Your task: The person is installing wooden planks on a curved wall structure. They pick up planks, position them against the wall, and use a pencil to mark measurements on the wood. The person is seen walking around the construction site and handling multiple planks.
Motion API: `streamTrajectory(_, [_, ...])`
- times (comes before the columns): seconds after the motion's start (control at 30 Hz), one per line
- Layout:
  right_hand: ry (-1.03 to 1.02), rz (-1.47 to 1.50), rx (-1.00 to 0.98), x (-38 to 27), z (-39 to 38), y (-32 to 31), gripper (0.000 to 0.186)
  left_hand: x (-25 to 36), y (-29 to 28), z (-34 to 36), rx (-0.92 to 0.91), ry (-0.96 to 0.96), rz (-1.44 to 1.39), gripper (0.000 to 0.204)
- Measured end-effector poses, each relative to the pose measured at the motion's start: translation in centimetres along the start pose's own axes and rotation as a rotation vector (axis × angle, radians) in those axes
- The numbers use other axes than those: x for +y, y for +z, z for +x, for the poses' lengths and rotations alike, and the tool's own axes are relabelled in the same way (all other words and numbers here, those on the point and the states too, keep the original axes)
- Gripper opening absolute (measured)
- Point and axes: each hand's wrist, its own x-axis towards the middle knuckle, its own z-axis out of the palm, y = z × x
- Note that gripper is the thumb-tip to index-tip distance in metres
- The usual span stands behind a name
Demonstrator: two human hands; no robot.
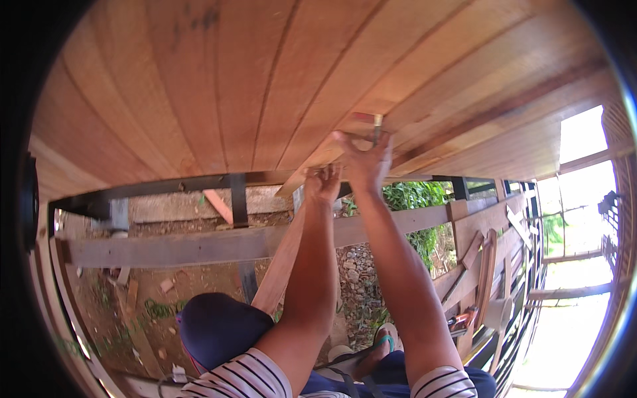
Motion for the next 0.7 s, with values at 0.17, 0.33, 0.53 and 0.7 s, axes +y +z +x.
streamTrajectory(0.17, [0.008,0.063,-0.028,0.4,0.0,0.1,0.075,0.1,0.2,-0.7,0.059,0.039,0.002,0.042])
streamTrajectory(0.33, [0.003,0.063,-0.039,1.0,0.2,0.1,0.067,-0.2,0.8,-1.8,0.041,0.057,-0.014,0.047])
streamTrajectory(0.53, [-0.013,0.238,-0.113,-0.2,-0.1,0.3,0.063,0.2,1.3,-2.0,0.039,0.069,0.006,0.047])
streamTrajectory(0.7, [0.047,0.210,-0.082,0.4,0.2,0.4,0.062,0.0,1.2,-1.8,0.057,0.057,0.011,0.050])
